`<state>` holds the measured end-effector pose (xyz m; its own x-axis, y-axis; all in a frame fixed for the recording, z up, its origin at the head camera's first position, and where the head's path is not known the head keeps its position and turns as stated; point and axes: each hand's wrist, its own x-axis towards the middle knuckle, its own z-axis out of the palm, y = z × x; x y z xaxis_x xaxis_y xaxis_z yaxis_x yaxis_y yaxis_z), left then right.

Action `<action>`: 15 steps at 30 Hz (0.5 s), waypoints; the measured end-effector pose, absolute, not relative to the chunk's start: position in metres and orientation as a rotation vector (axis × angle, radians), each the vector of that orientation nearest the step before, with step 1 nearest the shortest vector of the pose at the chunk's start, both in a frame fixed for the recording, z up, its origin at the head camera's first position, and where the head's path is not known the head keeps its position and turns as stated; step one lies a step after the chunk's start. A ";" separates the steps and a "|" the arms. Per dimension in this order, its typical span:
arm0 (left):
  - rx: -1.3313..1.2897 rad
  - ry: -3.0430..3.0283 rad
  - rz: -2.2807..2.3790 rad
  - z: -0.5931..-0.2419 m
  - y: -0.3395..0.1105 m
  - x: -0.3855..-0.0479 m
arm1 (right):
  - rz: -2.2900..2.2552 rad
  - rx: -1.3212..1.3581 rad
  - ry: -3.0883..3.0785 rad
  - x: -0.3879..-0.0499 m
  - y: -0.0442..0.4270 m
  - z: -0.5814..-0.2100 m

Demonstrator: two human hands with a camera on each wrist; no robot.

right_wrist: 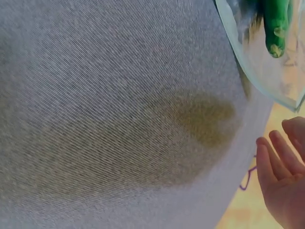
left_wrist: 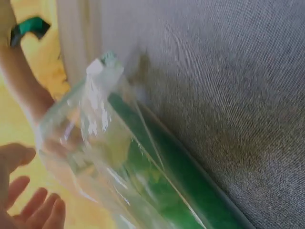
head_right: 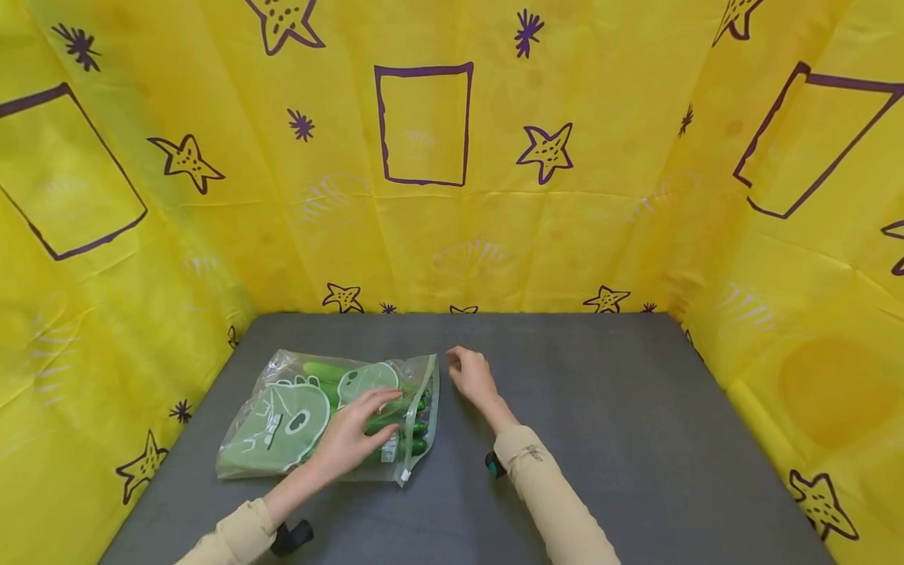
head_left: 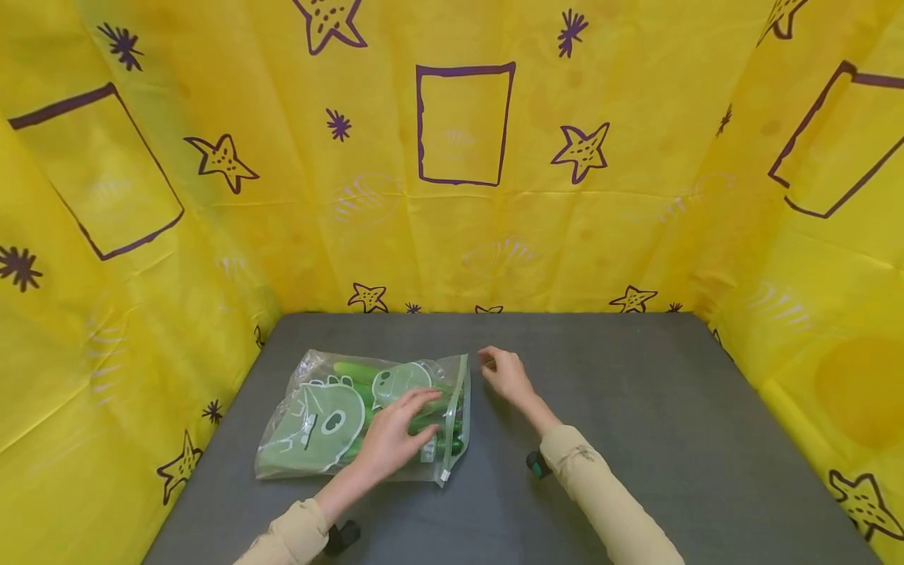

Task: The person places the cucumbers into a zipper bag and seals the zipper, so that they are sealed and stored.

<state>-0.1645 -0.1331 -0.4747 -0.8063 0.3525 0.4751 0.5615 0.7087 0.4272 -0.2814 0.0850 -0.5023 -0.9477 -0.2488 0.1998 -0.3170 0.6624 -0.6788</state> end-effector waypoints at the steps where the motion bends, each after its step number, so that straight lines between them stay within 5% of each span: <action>1: -0.713 -2.525 -0.787 -0.474 -0.131 -0.161 | 1.143 0.484 -2.779 -0.283 0.085 -0.502; 15: -1.221 -2.425 0.002 -0.502 -0.114 -0.132 | 0.644 0.885 -2.851 -0.289 0.075 -0.495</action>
